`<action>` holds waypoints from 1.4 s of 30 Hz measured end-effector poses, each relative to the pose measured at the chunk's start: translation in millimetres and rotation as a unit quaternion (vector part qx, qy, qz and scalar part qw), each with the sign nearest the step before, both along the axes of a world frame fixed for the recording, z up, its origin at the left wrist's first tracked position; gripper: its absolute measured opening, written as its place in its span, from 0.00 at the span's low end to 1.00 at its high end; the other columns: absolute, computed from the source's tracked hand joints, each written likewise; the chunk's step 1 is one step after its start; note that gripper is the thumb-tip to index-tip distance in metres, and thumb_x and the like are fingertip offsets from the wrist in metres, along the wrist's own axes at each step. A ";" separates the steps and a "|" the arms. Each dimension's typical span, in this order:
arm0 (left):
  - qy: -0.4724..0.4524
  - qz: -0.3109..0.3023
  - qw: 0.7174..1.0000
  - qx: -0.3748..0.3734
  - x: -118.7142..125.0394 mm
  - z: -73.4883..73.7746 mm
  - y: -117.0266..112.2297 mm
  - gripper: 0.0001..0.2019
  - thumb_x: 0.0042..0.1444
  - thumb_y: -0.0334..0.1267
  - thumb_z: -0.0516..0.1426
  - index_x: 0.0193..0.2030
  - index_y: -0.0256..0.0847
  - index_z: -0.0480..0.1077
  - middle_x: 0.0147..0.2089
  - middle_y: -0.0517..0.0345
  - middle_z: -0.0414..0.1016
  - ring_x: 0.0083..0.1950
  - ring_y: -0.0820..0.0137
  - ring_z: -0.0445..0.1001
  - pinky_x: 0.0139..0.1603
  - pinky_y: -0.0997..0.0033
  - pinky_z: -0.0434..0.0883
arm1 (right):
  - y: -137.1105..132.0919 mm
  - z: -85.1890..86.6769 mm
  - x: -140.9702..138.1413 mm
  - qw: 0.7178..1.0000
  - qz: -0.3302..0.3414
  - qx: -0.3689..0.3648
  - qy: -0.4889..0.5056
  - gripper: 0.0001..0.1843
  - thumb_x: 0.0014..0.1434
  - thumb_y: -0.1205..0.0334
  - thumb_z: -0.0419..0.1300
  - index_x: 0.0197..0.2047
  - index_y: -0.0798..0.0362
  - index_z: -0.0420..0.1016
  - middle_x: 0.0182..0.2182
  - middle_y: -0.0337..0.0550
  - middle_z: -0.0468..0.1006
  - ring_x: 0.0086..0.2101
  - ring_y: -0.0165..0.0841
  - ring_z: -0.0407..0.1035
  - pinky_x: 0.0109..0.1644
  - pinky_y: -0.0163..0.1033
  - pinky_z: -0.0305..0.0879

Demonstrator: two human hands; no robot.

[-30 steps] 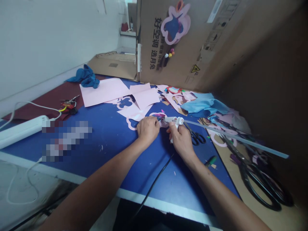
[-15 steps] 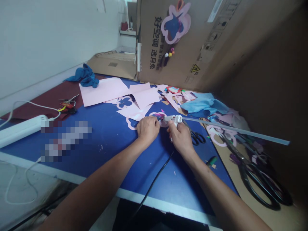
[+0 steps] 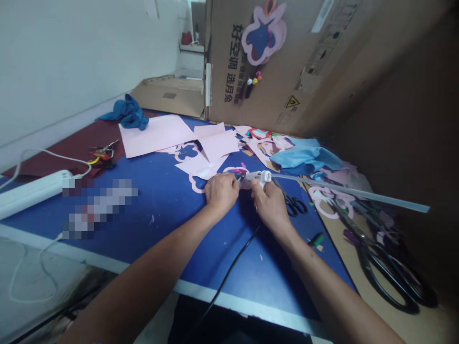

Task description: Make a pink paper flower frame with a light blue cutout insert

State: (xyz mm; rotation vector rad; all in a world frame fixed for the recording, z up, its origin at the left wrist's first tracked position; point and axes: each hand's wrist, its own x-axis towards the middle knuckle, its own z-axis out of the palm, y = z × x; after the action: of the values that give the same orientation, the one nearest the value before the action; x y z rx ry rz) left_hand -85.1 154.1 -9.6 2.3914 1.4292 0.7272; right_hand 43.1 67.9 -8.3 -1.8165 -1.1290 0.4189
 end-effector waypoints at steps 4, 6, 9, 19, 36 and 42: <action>0.002 0.005 1.000 -0.003 0.0 0.3 -0.4 0.11 0.68 0.35 0.58 0.38 0.47 0.82 0.47 0.54 0.86 0.50 0.60 0.81 0.51 0.62 0.72 | -2.3 0.5 0.1 1.000 0.008 -0.006 0.006 0.26 0.72 0.35 0.54 0.32 0.47 0.70 0.21 0.41 0.74 0.23 0.38 0.68 0.28 0.40 0.57; 0.005 0.006 1.000 0.000 0.1 -0.1 -0.5 0.11 0.68 0.35 0.57 0.38 0.47 0.82 0.46 0.54 0.86 0.49 0.60 0.81 0.51 0.62 0.72 | -4.9 1.4 -0.4 1.000 0.014 -0.009 0.006 0.26 0.72 0.35 0.54 0.33 0.47 0.70 0.21 0.41 0.74 0.23 0.38 0.68 0.28 0.39 0.57; 0.002 0.008 1.000 0.012 0.5 -1.9 -0.1 0.11 0.68 0.35 0.58 0.38 0.47 0.82 0.47 0.55 0.86 0.49 0.60 0.82 0.50 0.61 0.72 | -9.7 3.1 -1.4 1.000 0.023 -0.010 0.002 0.26 0.72 0.35 0.54 0.34 0.48 0.72 0.22 0.42 0.76 0.24 0.38 0.69 0.28 0.39 0.58; -0.003 0.006 1.000 -0.005 0.1 -0.4 -0.6 0.11 0.67 0.35 0.57 0.38 0.48 0.82 0.47 0.54 0.86 0.50 0.59 0.81 0.50 0.61 0.73 | -15.5 3.9 4.8 1.000 0.015 0.011 -0.003 0.27 0.71 0.34 0.54 0.34 0.48 0.74 0.23 0.44 0.78 0.26 0.40 0.72 0.30 0.40 0.61; -0.008 0.006 1.000 -0.008 0.6 -1.8 0.0 0.09 0.67 0.37 0.59 0.38 0.47 0.82 0.47 0.54 0.86 0.52 0.59 0.81 0.52 0.61 0.73 | -32.8 16.5 -1.0 0.997 -0.025 0.009 0.076 0.33 0.69 0.31 0.55 0.37 0.54 0.81 0.24 0.42 0.76 0.23 0.36 0.69 0.26 0.40 0.63; -0.002 -0.027 1.000 0.012 -0.4 -2.1 -3.2 0.10 0.66 0.41 0.63 0.51 0.49 0.83 0.54 0.55 0.85 0.56 0.59 0.79 0.56 0.59 0.72 | -70.0 22.2 0.6 0.994 -0.062 0.015 0.084 0.36 0.69 0.29 0.55 0.37 0.54 0.84 0.24 0.41 0.74 0.23 0.35 0.68 0.27 0.39 0.63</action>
State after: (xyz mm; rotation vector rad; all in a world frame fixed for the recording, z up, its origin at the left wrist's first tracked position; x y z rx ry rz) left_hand -85.5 150.9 -11.7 2.4361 1.3550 0.7396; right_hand 43.7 -2.1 13.9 -1.7793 -0.8975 0.4686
